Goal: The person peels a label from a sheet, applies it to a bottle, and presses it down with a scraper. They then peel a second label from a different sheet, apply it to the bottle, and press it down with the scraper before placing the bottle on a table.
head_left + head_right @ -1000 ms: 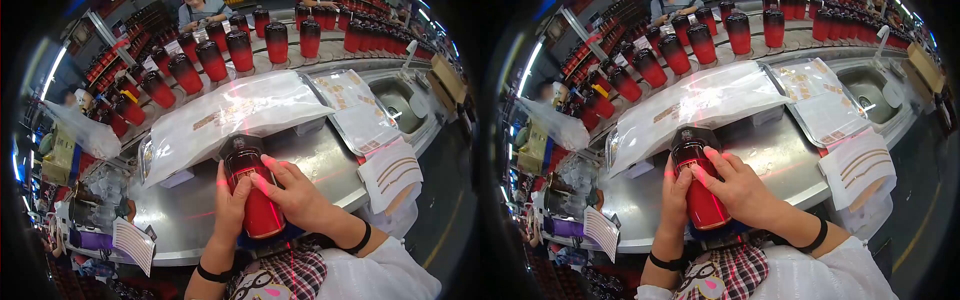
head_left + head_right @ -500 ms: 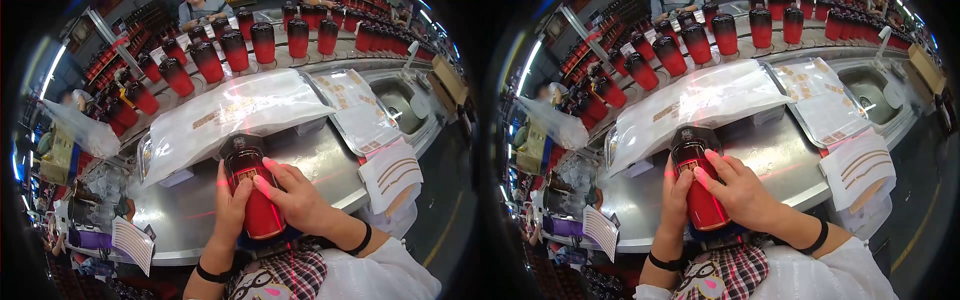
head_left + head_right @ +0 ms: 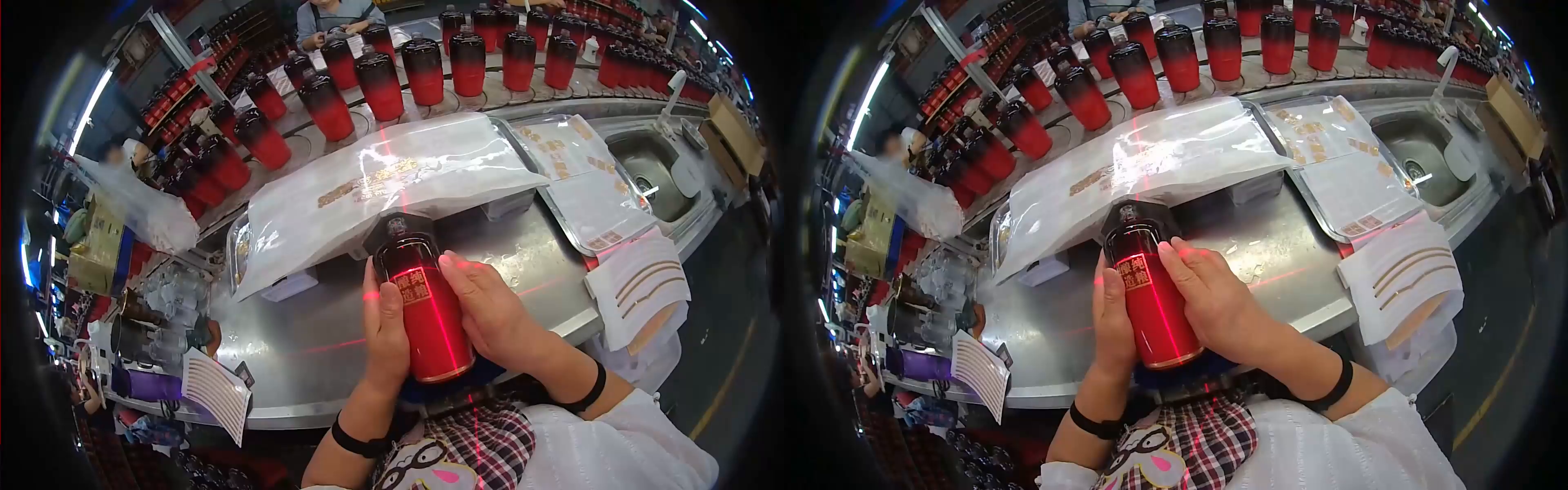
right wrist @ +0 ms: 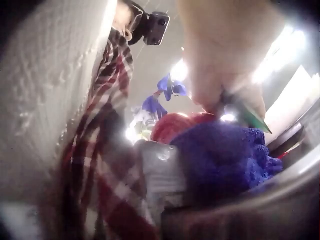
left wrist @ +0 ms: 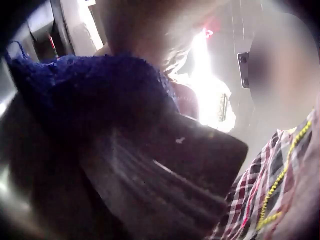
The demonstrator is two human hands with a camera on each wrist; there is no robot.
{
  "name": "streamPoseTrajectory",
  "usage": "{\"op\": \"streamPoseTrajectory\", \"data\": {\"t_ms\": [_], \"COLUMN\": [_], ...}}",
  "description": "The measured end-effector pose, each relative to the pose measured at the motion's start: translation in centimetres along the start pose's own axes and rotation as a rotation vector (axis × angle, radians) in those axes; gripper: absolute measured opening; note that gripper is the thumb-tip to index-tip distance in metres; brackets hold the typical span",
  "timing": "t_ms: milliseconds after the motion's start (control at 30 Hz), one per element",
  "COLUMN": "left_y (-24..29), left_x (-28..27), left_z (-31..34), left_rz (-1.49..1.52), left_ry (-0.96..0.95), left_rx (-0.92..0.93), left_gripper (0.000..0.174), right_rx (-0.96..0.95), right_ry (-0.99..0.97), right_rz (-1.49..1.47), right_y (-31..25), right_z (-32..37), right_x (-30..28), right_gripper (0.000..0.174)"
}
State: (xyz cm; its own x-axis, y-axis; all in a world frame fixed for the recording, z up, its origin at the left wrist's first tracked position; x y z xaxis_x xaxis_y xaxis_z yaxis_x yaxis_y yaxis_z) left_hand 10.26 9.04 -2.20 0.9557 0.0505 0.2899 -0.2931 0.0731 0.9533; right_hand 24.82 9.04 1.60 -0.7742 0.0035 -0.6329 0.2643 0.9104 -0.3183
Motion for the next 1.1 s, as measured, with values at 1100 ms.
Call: {"op": "streamPoseTrajectory", "data": {"t_ms": [1100], "left_y": [0.8], "left_x": [-0.8], "left_z": [-0.3], "left_rz": [0.01], "left_ry": [-0.041], "left_rx": [-0.16], "left_gripper": [0.081], "right_rx": [0.463], "right_ry": [0.163], "right_rz": [-0.415], "right_y": [3.6], "right_z": [-1.4], "right_x": [-4.0], "right_gripper": [0.025]}}
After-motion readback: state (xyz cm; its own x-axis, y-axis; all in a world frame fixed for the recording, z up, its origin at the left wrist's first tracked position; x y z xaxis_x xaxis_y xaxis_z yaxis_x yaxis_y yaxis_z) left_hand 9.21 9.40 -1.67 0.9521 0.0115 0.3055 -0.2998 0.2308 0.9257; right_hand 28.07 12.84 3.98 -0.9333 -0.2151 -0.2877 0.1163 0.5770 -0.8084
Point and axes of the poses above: each hand's wrist, its own z-axis away from the middle knuckle, its own x-axis out of the palm, y = z × x, the point moved 6 cm from there along -z, towards the middle knuckle, and after that the axes turned 15 degrees about -x, right-handed, at the moved point
